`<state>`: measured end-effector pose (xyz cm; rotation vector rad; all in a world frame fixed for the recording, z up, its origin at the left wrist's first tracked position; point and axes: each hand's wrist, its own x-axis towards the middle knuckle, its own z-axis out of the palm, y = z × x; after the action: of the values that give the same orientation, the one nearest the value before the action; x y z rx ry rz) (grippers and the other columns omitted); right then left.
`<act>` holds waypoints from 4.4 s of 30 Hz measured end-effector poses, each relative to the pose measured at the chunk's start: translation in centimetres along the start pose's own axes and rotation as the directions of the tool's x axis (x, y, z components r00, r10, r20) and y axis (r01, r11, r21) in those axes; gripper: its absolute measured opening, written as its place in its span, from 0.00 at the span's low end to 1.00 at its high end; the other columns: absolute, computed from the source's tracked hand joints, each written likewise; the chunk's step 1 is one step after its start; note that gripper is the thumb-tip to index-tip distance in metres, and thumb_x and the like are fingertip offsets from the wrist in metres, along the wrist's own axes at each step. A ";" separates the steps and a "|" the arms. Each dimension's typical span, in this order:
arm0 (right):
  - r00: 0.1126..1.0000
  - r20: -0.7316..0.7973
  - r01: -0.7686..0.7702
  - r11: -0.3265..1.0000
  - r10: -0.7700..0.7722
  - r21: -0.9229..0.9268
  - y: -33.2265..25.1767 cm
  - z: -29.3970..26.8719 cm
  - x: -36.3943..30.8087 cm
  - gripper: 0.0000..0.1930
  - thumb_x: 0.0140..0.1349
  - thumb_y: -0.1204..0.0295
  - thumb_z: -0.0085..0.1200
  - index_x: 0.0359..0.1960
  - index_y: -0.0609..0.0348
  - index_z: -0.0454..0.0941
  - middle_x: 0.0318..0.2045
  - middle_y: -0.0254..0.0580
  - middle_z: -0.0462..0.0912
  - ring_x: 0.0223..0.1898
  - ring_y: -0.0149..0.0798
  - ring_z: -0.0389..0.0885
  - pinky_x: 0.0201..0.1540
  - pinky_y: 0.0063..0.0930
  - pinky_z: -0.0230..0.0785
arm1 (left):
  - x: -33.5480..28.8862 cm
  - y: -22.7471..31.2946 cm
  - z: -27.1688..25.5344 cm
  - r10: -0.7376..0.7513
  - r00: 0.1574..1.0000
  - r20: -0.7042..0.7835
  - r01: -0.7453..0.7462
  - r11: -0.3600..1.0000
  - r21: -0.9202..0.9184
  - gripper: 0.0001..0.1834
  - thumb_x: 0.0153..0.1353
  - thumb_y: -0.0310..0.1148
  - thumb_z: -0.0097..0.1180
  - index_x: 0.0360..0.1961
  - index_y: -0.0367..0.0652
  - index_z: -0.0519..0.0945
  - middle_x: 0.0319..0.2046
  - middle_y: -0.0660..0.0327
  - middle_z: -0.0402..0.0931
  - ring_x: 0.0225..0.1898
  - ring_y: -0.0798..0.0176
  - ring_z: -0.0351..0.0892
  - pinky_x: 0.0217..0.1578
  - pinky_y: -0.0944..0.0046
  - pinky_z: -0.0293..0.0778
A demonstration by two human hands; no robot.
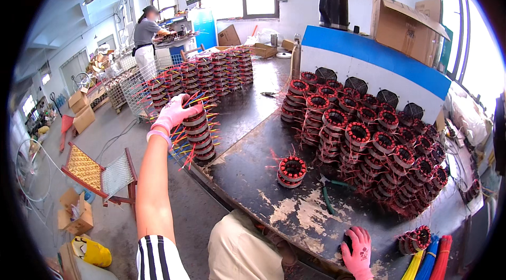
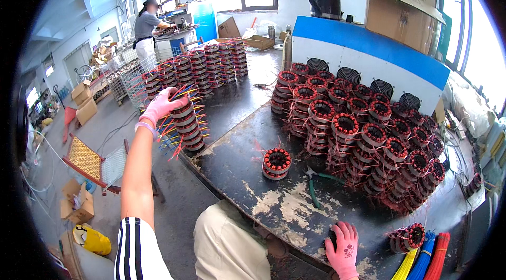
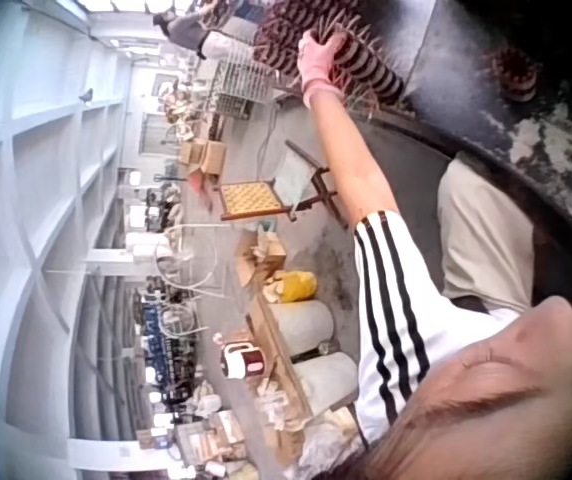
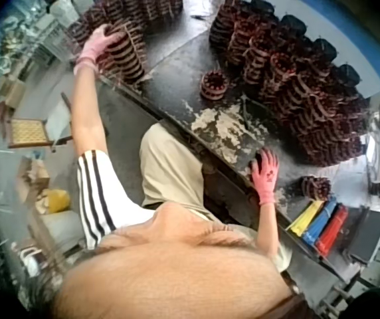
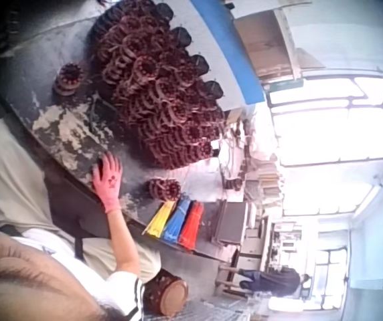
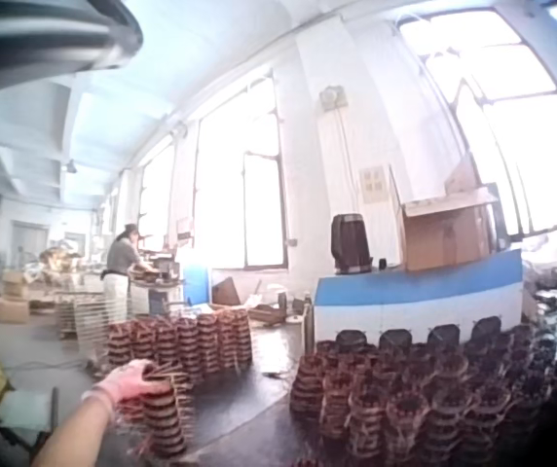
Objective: The person assembles electric motor stators by inserting wires into metal cores. They use pliers to cut or manipulate the wires and move the completed components into a stack on the table.
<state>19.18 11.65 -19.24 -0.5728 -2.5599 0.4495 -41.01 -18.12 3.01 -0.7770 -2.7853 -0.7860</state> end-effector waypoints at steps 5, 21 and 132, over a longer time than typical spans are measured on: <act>1.000 0.009 -0.026 1.000 0.026 -0.010 0.1 -0.2 -0.1 0.24 0.56 0.67 0.61 0.55 0.59 0.74 0.60 0.51 0.74 0.65 0.59 0.68 0.73 0.58 0.53 | -0.7 1.3 0.1 -0.005 1.000 0.020 0.004 0.998 0.067 0.57 0.46 0.72 0.64 0.70 0.43 0.69 0.69 0.49 0.68 0.70 0.49 0.68 0.69 0.54 0.63; 1.000 0.001 -0.023 1.000 0.023 -0.013 0.2 -0.1 -0.3 0.24 0.57 0.66 0.61 0.56 0.59 0.74 0.61 0.50 0.73 0.66 0.59 0.67 0.73 0.58 0.52 | -1.4 0.9 0.5 0.088 0.996 0.026 -0.091 0.987 0.132 0.49 0.64 0.69 0.50 0.74 0.44 0.63 0.73 0.47 0.60 0.73 0.46 0.60 0.72 0.53 0.57; 0.918 -0.155 -0.376 0.925 0.365 -0.049 -4.0 -5.0 -11.0 0.08 0.63 0.65 0.62 0.39 0.51 0.80 0.27 0.41 0.85 0.30 0.47 0.85 0.34 0.43 0.75 | -39.0 32.4 27.1 0.846 0.526 0.088 -0.631 0.458 -0.626 0.11 0.63 0.27 0.61 0.47 0.46 0.82 0.37 0.58 0.77 0.32 0.49 0.83 0.29 0.54 0.78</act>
<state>29.30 4.11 -17.63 -1.0894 -2.3397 0.4176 9.17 2.45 -16.16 -2.3083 -1.9787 -1.2726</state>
